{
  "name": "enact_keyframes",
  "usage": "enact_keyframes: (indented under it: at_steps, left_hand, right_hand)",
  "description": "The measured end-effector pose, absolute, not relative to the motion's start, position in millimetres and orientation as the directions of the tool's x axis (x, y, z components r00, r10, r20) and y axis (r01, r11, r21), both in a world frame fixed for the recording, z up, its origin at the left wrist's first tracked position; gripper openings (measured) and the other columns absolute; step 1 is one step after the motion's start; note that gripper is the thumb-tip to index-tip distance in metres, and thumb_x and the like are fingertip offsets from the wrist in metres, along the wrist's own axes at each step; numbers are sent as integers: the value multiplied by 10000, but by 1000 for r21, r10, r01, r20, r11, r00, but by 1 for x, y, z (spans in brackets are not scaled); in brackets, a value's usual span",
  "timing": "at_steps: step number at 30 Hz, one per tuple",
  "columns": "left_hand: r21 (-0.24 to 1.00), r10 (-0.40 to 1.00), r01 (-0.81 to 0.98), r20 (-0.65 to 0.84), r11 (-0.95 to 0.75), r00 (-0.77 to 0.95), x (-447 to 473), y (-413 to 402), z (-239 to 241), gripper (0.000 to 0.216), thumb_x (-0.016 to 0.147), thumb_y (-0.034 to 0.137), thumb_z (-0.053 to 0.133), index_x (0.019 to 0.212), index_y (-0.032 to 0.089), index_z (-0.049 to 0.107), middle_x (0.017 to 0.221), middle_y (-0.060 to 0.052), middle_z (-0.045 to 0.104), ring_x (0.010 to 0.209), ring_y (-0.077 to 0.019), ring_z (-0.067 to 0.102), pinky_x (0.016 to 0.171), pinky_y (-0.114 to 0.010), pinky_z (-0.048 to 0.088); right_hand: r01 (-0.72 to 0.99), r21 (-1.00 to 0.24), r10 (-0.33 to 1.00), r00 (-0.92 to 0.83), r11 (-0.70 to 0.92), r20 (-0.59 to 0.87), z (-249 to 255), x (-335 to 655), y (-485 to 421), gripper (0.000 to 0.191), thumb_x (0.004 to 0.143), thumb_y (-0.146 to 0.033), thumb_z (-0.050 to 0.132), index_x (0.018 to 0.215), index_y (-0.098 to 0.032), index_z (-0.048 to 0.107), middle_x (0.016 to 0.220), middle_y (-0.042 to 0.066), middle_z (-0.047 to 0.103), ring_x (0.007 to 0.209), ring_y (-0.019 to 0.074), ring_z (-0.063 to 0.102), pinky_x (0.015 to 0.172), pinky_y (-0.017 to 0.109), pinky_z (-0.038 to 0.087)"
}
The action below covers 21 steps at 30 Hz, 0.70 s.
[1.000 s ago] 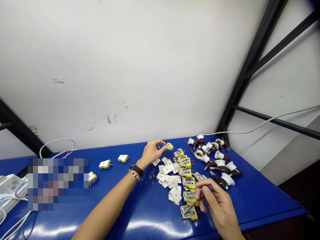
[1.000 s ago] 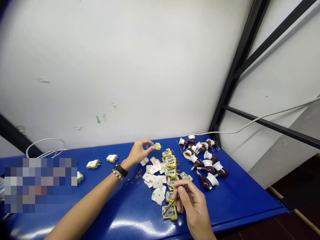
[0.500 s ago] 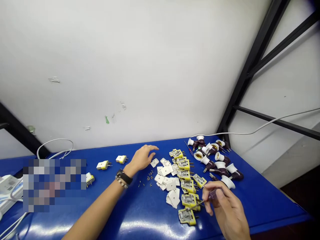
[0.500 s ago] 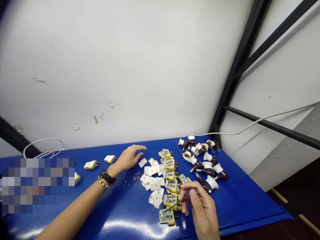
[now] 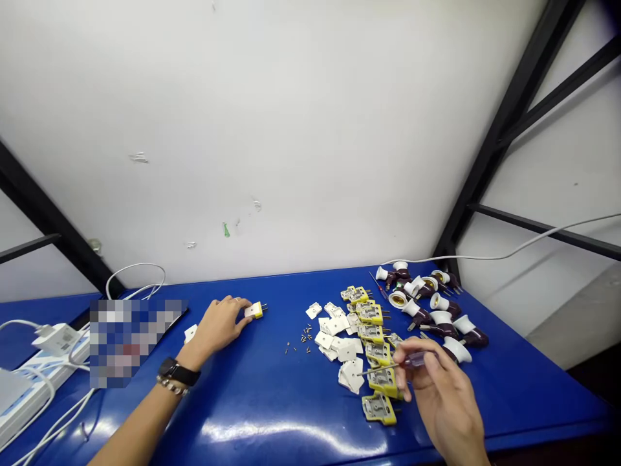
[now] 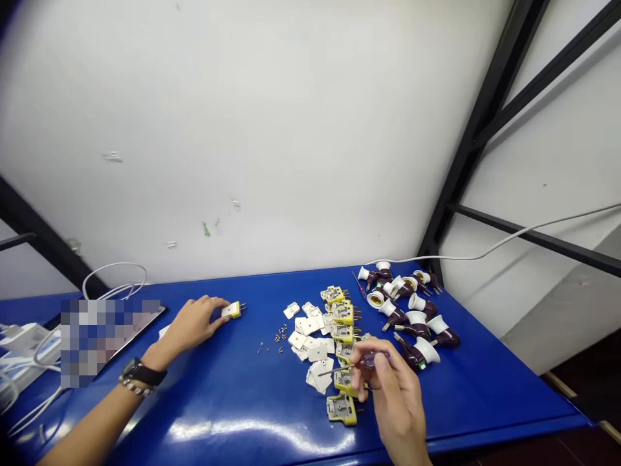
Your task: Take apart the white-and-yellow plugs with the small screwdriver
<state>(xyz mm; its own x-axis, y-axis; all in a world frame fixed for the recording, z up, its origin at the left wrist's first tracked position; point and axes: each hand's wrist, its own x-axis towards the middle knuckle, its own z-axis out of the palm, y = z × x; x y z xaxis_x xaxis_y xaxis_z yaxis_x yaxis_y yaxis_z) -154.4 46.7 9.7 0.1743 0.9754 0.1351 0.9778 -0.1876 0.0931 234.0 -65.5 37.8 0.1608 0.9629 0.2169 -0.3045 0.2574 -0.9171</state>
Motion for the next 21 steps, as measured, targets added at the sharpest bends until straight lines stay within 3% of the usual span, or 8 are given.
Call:
enact_keyframes:
  at_steps: [4,9,15,21]
  left_hand:
    - [221,958,950,233,-220,167,-141,13,17,300,922,388,566,1141,226,693,1075,-88,743,998,-298,658,866,-394,462]
    - [351,929,863,202,-364,310,-86,-40,19,235,909,346,621,1120,264,684,1063,-58,724,954,-267,653,840,-376,465]
    - [405,913,818,186,-408,364,-50,-54,0,257,880,289,687,1138,289,683,1104,-46,724,1057,-285,629,888,-392,453]
    - [412,907,809,153,-419,392,-49,-51,-1,270,873,293,705,1143,286,703,1079,-49,733,1032,-280,633,874,-388,460]
  right_hand:
    - [-217,-927,952,112,305,287,48,216,-62,288,972,-474,579,972,-208,689,835,59,646,587,156,598,467,251,467]
    - [-63,-925,921,-87,374,379,50,180,-45,223,1006,-415,542,1036,-217,640,896,58,679,643,163,651,503,250,514]
    - [222,-862,868,-325,456,375,39,150,-32,200,1031,-335,479,1087,-204,620,852,50,701,645,163,663,581,262,534]
    - [282,-829,854,-360,483,375,33,144,-32,198,1033,-305,454,1076,-193,612,818,41,689,637,154,656,621,261,536]
